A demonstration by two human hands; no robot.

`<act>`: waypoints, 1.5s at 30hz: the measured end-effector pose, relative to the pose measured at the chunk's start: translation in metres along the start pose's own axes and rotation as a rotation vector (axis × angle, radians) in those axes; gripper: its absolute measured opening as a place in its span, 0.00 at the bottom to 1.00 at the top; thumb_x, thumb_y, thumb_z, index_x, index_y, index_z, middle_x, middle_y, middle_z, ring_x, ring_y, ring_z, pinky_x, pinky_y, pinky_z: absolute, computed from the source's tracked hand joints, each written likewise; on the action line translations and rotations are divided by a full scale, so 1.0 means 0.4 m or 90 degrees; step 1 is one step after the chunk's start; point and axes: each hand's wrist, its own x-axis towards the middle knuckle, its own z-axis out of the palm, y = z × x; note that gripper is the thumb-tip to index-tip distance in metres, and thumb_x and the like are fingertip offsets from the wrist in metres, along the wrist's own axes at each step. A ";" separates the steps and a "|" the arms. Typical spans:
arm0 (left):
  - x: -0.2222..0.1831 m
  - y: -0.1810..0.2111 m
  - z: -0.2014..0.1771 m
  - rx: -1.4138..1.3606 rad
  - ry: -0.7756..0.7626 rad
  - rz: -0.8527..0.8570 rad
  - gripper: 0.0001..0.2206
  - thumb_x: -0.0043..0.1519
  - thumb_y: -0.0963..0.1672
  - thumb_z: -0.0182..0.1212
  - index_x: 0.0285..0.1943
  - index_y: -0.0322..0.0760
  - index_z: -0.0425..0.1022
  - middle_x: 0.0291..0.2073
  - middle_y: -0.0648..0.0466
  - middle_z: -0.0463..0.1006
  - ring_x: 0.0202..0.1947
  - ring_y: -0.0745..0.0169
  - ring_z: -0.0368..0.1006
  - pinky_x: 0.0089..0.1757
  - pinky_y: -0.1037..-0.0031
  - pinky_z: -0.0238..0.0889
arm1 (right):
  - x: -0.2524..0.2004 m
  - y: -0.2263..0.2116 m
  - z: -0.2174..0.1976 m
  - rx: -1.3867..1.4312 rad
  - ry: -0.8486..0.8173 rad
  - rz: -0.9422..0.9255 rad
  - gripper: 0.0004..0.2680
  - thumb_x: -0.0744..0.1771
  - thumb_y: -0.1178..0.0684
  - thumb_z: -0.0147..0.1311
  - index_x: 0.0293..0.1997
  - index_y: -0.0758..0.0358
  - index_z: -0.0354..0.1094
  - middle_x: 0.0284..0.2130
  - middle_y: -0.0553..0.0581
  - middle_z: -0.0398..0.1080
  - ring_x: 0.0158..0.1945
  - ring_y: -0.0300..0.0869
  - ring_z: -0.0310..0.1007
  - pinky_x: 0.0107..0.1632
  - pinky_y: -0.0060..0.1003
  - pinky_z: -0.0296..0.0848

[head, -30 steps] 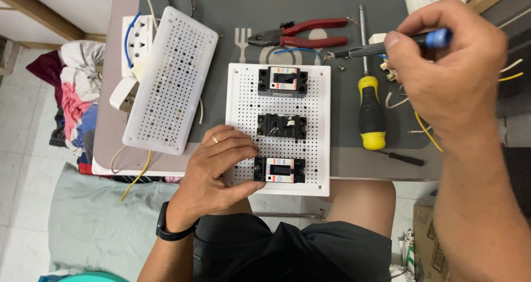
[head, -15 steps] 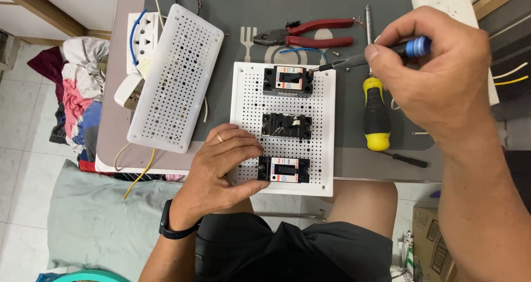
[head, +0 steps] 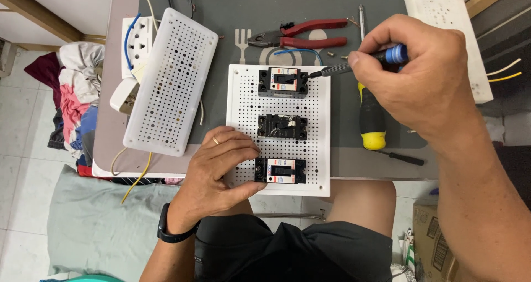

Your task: A person is wiring and securing circuit breakers onto a mounting board using a screwdriver.

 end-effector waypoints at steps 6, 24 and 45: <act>0.001 -0.002 0.001 -0.005 0.003 0.004 0.16 0.53 0.50 0.67 0.40 0.35 0.76 0.40 0.52 0.80 0.46 0.57 0.75 0.58 0.57 0.58 | 0.003 0.000 0.007 -0.003 0.028 0.009 0.05 0.67 0.61 0.60 0.33 0.62 0.69 0.22 0.48 0.66 0.25 0.33 0.57 0.28 0.27 0.56; -0.001 0.000 0.003 -0.013 -0.007 -0.012 0.17 0.53 0.51 0.66 0.41 0.35 0.77 0.41 0.53 0.80 0.47 0.58 0.74 0.59 0.56 0.56 | 0.102 -0.044 -0.016 -0.090 -0.121 -0.110 0.05 0.67 0.57 0.59 0.30 0.60 0.70 0.22 0.49 0.69 0.24 0.35 0.61 0.30 0.34 0.58; -0.001 -0.001 0.003 -0.016 -0.010 -0.012 0.17 0.53 0.51 0.66 0.41 0.35 0.77 0.41 0.52 0.80 0.47 0.58 0.74 0.59 0.56 0.56 | 0.146 -0.063 -0.029 -0.133 -0.218 -0.089 0.04 0.61 0.61 0.47 0.30 0.60 0.68 0.24 0.51 0.67 0.25 0.40 0.60 0.28 0.36 0.58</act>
